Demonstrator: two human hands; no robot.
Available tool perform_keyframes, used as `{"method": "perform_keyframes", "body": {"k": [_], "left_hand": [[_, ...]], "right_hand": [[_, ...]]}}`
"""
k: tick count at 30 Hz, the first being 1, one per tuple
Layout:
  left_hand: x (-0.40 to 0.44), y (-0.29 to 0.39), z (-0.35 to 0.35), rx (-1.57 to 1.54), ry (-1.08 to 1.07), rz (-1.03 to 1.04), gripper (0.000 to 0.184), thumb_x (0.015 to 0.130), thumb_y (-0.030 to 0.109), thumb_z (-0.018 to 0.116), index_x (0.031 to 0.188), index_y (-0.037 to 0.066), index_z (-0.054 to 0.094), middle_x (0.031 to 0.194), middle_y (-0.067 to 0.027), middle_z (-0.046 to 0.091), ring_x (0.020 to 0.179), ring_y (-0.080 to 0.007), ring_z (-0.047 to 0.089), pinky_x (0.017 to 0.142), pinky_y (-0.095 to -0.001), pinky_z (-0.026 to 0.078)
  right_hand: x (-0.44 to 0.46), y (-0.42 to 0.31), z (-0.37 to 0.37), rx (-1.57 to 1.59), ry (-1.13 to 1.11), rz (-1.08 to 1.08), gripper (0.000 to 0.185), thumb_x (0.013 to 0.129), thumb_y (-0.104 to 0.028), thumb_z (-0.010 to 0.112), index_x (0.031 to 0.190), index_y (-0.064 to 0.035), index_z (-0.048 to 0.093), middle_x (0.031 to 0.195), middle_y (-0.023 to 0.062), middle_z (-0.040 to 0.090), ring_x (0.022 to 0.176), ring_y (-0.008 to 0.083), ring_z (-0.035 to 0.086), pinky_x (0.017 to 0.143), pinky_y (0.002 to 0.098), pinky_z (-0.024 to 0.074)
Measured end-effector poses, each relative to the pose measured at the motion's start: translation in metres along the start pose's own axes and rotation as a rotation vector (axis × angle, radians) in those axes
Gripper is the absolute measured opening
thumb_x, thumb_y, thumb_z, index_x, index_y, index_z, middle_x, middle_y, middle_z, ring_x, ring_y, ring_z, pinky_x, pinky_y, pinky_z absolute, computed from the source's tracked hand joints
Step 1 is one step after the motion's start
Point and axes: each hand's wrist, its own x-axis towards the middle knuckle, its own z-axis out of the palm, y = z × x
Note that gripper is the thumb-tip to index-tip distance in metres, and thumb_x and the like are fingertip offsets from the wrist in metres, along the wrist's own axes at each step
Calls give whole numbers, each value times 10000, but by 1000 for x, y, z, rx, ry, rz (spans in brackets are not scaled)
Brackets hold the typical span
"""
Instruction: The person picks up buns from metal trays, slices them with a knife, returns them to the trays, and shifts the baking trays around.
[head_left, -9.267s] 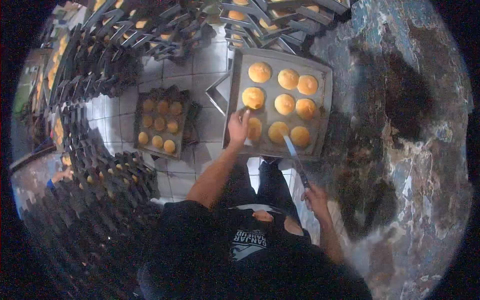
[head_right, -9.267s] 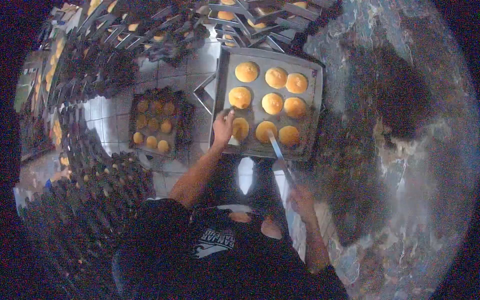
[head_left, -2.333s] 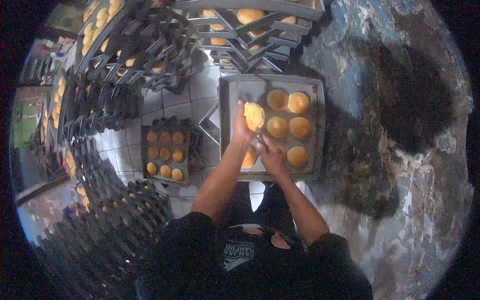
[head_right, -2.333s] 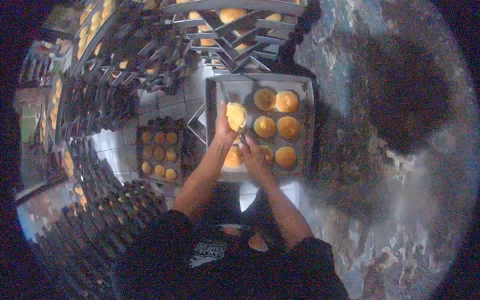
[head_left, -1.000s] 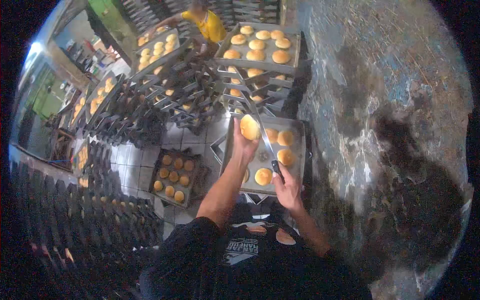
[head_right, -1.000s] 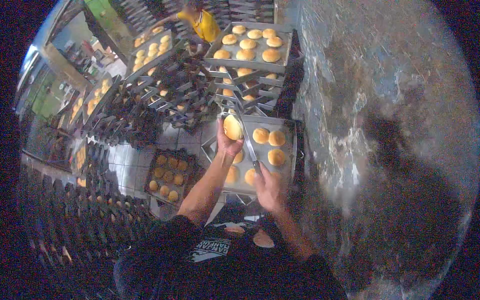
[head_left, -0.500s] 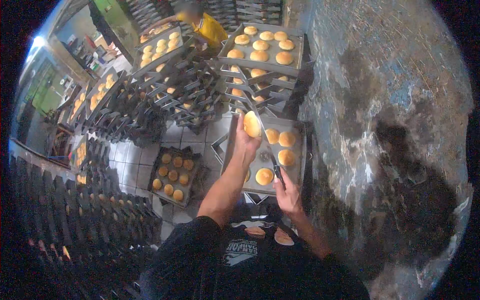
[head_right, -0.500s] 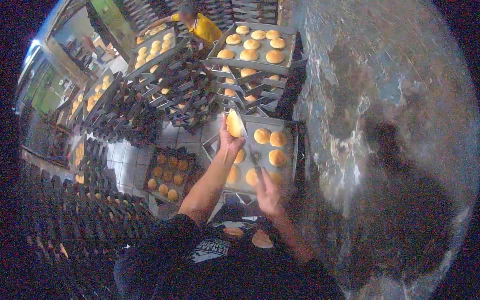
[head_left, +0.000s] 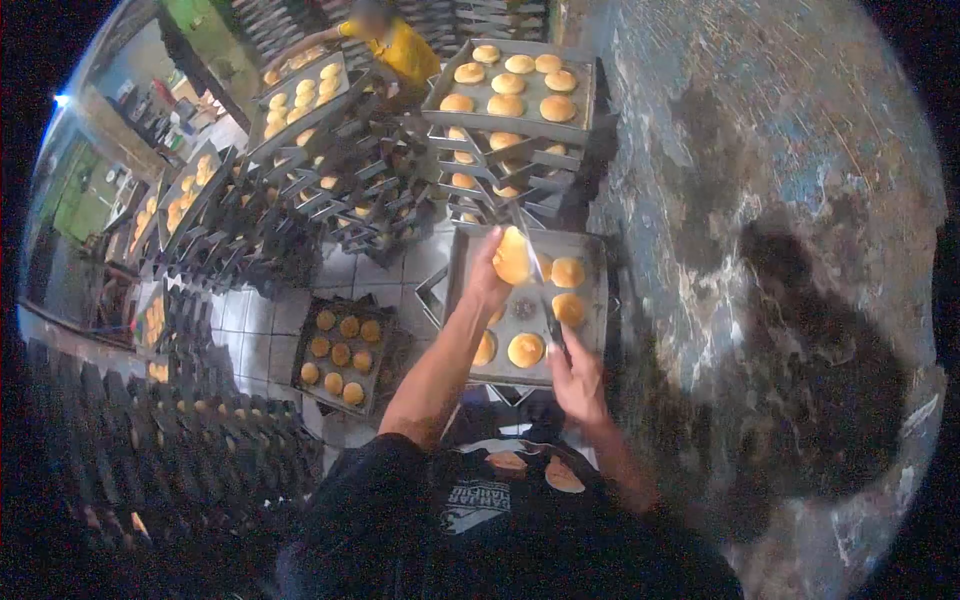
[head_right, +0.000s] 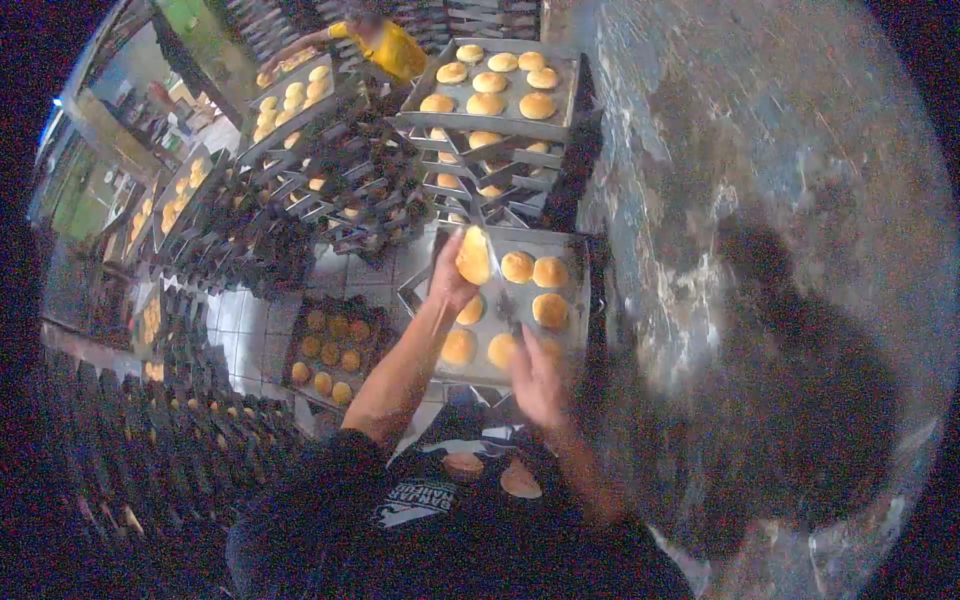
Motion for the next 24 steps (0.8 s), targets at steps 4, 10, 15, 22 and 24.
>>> {"method": "perform_keyframes", "body": {"k": [4, 10, 15, 22, 24], "left_hand": [[-6, -15, 8, 72, 66, 14, 238, 985, 354, 619, 1074, 133, 623, 980, -13, 681, 891, -163, 673, 804, -346, 566], [-2, 9, -6, 188, -56, -3, 232, 968, 309, 646, 1067, 100, 632, 968, -36, 692, 833, -178, 696, 731, -357, 595], [-8, -6, 7, 285, -150, 17, 199, 964, 233, 650, 1066, 66, 614, 926, -46, 680, 838, -175, 695, 747, -347, 601], [-14, -2, -3, 390, -112, -46, 222, 947, 230, 670, 1063, 45, 629, 883, -58, 684, 782, -199, 699, 684, -365, 610], [-6, -22, -14, 454, -183, -47, 255, 946, 227, 674, 1126, 50, 640, 876, -49, 682, 783, -200, 704, 638, -383, 614]], "right_hand": [[40, -22, -11, -50, -107, 129, 430, 1016, -177, 547, 1423, -40, 520, 787, 99, 662, 696, 168, 627, 646, 327, 513], [5, -22, -17, -57, -110, 55, 399, 1016, -212, 549, 1390, -72, 556, 735, 79, 648, 627, 168, 606, 606, 334, 503], [37, -16, -15, -135, -112, 81, 391, 1007, -188, 551, 1377, -63, 564, 717, 87, 640, 599, 160, 590, 589, 338, 495], [5, -17, -20, -104, -168, 83, 355, 1022, -178, 518, 1350, -54, 570, 734, 76, 651, 616, 157, 594, 607, 333, 497], [33, -19, -17, -132, -200, 146, 358, 1024, -186, 520, 1352, -52, 575, 739, 64, 648, 640, 153, 606, 615, 329, 497]]}}
